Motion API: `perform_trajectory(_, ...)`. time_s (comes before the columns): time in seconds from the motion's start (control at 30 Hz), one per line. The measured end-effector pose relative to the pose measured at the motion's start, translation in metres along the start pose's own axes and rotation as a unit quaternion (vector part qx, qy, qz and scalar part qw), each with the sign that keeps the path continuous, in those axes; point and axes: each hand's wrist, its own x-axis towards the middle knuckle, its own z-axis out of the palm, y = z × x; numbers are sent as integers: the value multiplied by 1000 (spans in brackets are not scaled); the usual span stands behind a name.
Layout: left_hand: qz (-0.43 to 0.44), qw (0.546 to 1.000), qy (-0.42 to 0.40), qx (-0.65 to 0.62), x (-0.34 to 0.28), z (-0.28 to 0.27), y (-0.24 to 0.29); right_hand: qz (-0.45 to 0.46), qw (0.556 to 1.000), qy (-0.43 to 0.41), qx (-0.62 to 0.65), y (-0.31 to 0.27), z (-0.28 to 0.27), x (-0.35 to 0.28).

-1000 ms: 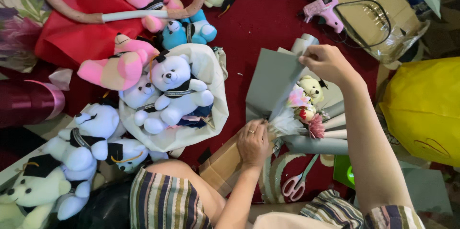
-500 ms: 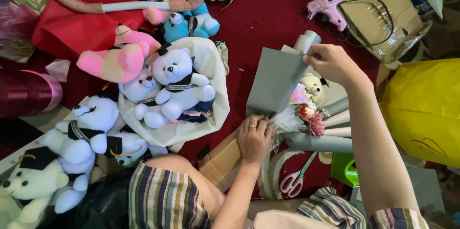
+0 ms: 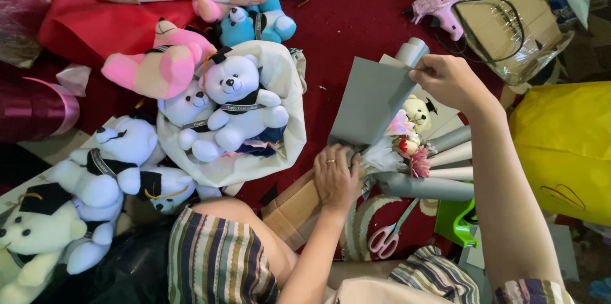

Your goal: The person creates a gift bouquet by wrapping a small teddy bear and artificial flowers in decorative grey and pink paper, using scissors and tape to secure the folds.

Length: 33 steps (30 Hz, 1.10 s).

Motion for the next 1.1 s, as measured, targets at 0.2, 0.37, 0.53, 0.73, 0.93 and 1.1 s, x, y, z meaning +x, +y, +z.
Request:
perform_trajectory(0.2,17,1000,4,9,6,-12,4,-18,1000,5,0,-3,0,-4)
perform_trajectory(0.37,39,999,0,1,-2,-1,-3,-39,999,13,-27,9,6,4)
perform_trajectory(0.53,41,999,12,-14,-8,7,-5,-88,992,26,-86,2,17,20)
perform_trajectory(0.73,31,999,21,17,-6,4,-5,-181,953,107,-220,-46,33,21)
perform_trajectory(0.93,35,999,12,18,2,-8,1,-152,950,86,-260,-62,61,42)
perform_trajectory(1.1,29,1000,8,-7,13,-14,7,-83,962,124,-229,-45,74,65)
